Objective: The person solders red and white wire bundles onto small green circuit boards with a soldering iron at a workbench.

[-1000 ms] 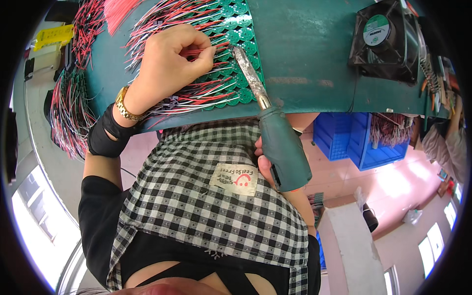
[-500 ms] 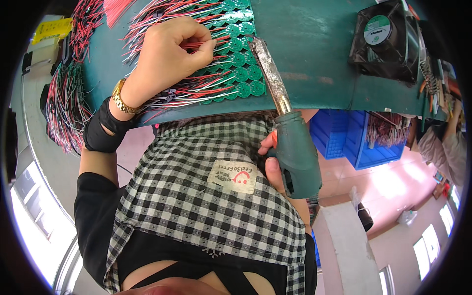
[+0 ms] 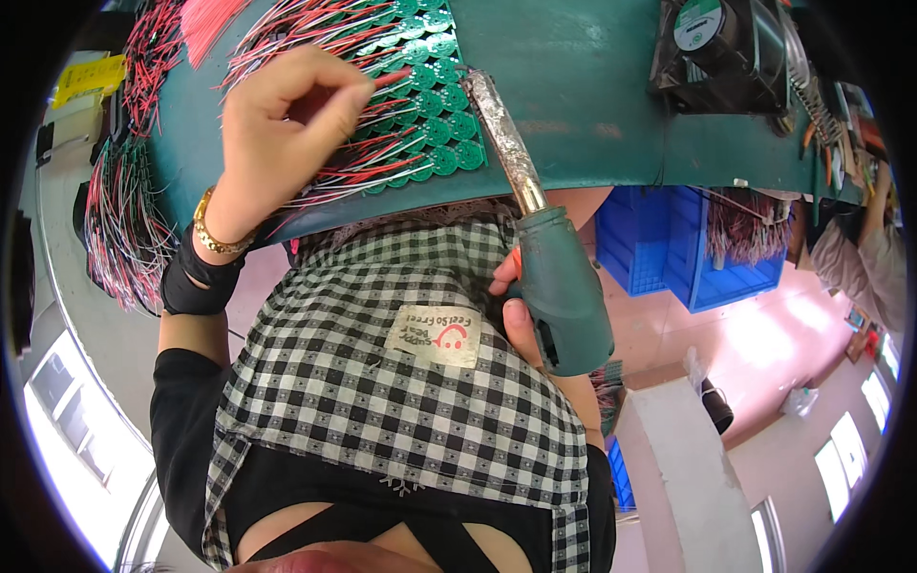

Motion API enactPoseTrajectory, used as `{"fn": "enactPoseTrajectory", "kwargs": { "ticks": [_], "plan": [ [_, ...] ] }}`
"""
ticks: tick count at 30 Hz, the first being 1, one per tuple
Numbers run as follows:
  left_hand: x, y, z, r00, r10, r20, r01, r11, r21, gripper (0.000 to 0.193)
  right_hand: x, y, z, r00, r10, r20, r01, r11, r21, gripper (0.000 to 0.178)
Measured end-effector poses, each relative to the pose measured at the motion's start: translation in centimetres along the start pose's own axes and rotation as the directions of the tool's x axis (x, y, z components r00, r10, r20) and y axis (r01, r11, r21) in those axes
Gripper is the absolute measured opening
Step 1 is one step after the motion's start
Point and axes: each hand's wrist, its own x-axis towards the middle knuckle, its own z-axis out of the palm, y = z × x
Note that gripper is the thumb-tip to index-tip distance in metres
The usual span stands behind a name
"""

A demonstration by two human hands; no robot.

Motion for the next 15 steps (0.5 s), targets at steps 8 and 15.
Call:
{"fn": "enactPoseTrajectory", "kwargs": {
  "ticks": [8, 15],
  "plan": [
    [-0.3, -1.4, 1.6, 0.998, 0.019, 0.066, -0.031, 0.982, 0.188, 0.007, -0.5, 0.1, 0.1, 0.995, 0.097, 0.025, -0.098, 0.994, 0.047, 0.036],
    [-0.2, -1.3, 1.6, 0.995, 0.017, 0.099, -0.039, 0.975, 0.220, 0.008, -0.2, -0.1, 0.6, 0.994, 0.102, 0.031, -0.102, 0.995, 0.001, 0.028]
  ]
}}
